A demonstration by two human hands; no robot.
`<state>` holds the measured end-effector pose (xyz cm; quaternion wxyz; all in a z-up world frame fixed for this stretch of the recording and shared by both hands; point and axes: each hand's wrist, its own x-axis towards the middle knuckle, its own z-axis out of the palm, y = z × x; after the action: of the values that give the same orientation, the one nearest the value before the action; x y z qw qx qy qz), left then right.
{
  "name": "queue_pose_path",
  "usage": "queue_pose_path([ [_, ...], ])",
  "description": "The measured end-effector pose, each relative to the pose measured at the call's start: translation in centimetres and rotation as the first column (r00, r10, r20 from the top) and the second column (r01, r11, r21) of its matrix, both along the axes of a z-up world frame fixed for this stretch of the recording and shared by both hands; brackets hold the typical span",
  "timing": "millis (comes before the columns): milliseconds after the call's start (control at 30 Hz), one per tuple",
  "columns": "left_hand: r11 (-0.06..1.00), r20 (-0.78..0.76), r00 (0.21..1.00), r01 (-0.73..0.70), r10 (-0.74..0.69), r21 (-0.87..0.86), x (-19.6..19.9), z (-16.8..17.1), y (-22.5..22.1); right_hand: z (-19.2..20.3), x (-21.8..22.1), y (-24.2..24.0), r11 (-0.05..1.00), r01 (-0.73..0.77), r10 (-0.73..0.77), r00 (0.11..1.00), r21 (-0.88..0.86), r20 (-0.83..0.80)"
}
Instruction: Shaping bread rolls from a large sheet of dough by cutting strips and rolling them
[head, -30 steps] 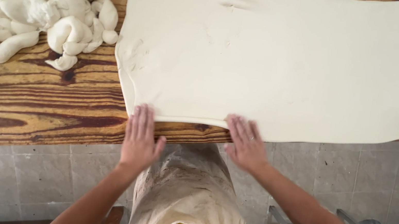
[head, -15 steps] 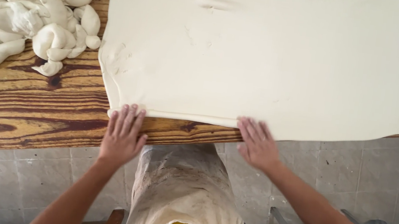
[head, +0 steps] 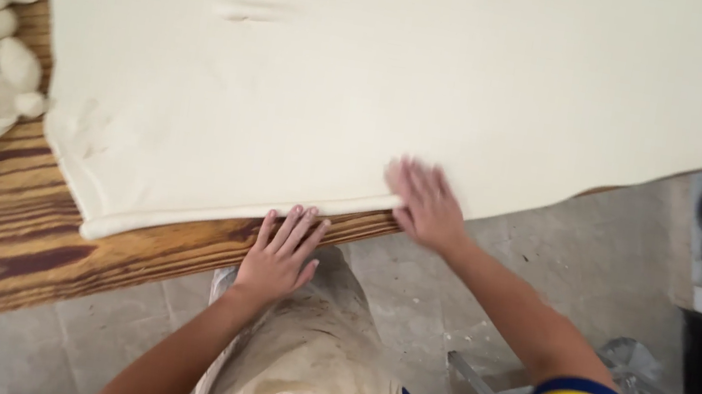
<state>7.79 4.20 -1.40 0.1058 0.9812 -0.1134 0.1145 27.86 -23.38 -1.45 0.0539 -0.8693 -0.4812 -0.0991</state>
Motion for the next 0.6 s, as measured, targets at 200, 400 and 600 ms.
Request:
queue_pose_path([
  [200,0.997,0.012,0.997,0.078,-0.078,0.012,2.4,-0.7,-3.6,-0.2,2.1,-4.0,0.981,0.196,-0.196,0.979,0.009,0.062],
  [400,0.998,-0.063,0.998,-0.013,0.017,0.062,6.1,-0.3,-6.2,-0.4,0.7,-6.4,0.989,0.142,-0.144,0.988,-0.044,-0.057],
  [600,0.977,-0.044,0.982,-0.18,0.186,0.114,8.9,0.8,-10.6,0.9,7.8,-10.0,0.972,0.233,-0.233,0.972,0.02,0.009],
])
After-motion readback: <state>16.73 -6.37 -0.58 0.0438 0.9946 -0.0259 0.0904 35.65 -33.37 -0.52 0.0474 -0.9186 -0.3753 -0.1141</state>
